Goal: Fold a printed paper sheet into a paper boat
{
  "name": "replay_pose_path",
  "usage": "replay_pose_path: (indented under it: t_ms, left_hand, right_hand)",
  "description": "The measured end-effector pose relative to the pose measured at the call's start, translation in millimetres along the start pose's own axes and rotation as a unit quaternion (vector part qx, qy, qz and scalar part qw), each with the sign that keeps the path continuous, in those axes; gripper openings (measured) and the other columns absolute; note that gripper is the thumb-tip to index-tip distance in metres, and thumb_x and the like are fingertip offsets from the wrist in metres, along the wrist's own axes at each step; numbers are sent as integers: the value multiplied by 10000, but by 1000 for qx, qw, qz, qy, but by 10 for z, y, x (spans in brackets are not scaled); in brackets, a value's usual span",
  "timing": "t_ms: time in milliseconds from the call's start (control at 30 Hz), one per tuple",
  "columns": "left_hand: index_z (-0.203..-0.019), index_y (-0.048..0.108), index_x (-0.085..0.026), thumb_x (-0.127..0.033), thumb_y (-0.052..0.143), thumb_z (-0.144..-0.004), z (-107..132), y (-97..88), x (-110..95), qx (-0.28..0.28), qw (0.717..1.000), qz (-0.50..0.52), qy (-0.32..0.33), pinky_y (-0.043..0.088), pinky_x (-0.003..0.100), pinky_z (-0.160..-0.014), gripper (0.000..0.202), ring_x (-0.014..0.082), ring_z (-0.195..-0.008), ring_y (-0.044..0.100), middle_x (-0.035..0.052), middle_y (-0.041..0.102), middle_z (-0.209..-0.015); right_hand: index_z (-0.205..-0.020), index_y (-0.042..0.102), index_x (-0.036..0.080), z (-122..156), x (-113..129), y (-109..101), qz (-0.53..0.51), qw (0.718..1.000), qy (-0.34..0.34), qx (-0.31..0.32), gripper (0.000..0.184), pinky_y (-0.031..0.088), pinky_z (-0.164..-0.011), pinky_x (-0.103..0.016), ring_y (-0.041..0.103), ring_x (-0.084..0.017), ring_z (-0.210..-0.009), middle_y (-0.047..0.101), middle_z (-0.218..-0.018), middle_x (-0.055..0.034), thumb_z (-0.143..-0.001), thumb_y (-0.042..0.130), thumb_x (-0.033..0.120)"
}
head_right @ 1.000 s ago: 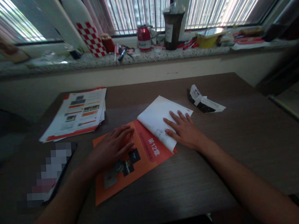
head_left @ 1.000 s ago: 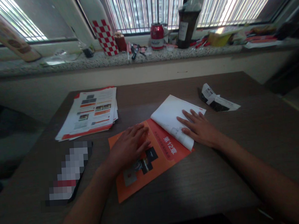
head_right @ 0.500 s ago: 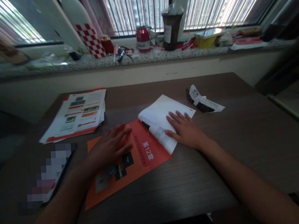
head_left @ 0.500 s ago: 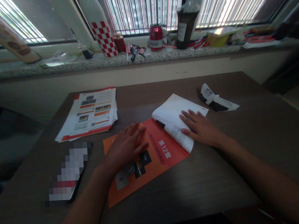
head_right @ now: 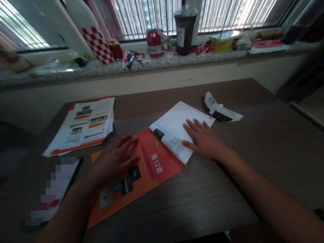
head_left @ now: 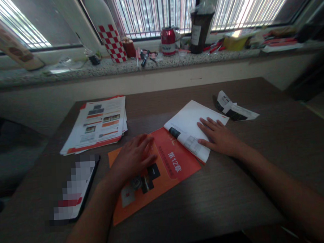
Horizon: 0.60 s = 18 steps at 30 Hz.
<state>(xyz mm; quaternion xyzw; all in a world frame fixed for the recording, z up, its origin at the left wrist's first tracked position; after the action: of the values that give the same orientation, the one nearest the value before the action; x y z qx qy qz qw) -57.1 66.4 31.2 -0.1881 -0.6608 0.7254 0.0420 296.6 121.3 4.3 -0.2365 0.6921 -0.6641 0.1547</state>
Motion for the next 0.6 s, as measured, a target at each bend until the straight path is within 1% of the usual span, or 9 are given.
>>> replay_pose_path:
  t_ms: [133,267,500,600]
  left_hand:
    - [-1516,500,-222,-525,614,-975,4,3,29,-3,1000,-1,-3,430,557,-1152,630,393,-1395,509,160,470,-1579]
    - [-1509,495,-234,-515,619,-975,21,-9,49,-2,1000,0,-8,448,547,-1136,617,383,-1368,528,157,472,-1561]
    - [-1473,510,-257,-515,601,-971,39,-63,41,-2,1000,6,-12,470,535,-1109,572,374,-1354,536,146,486,-1537]
    - [-1472,517,-258,-502,613,-961,47,-73,59,5,1000,11,-9,463,530,-1121,574,369,-1347,539,142,496,-1523]
  right_hand:
    - [-1672,269,273,-10,-62,22,6,1000,0,-1,807,292,-1246,-634,263,-377,-1581,280,-1724,-109,-1018,325,744]
    - [-1672,269,249,-12,-107,31,12,1000,6,6,828,295,-1243,-639,254,-383,-1584,266,-1726,-122,-1015,314,751]
    - [-1685,219,293,-3,-169,29,3,1000,6,1,799,303,-1240,-646,252,-381,-1584,255,-1730,-100,-1024,342,725]
    - [-1687,216,279,-1,-218,37,7,1000,13,2,804,294,-1240,-652,249,-388,-1583,251,-1731,-106,-1027,349,718]
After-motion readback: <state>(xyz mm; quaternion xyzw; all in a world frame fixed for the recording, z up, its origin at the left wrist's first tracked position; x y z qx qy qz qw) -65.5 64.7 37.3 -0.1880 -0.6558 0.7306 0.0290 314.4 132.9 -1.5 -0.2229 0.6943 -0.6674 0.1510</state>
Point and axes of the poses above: each hand's wrist, its own z-axis away from the middle knuckle, its own y-axis out of the palm, x = y × z, the point moved 4 cm from there along -z, towards the middle knuckle
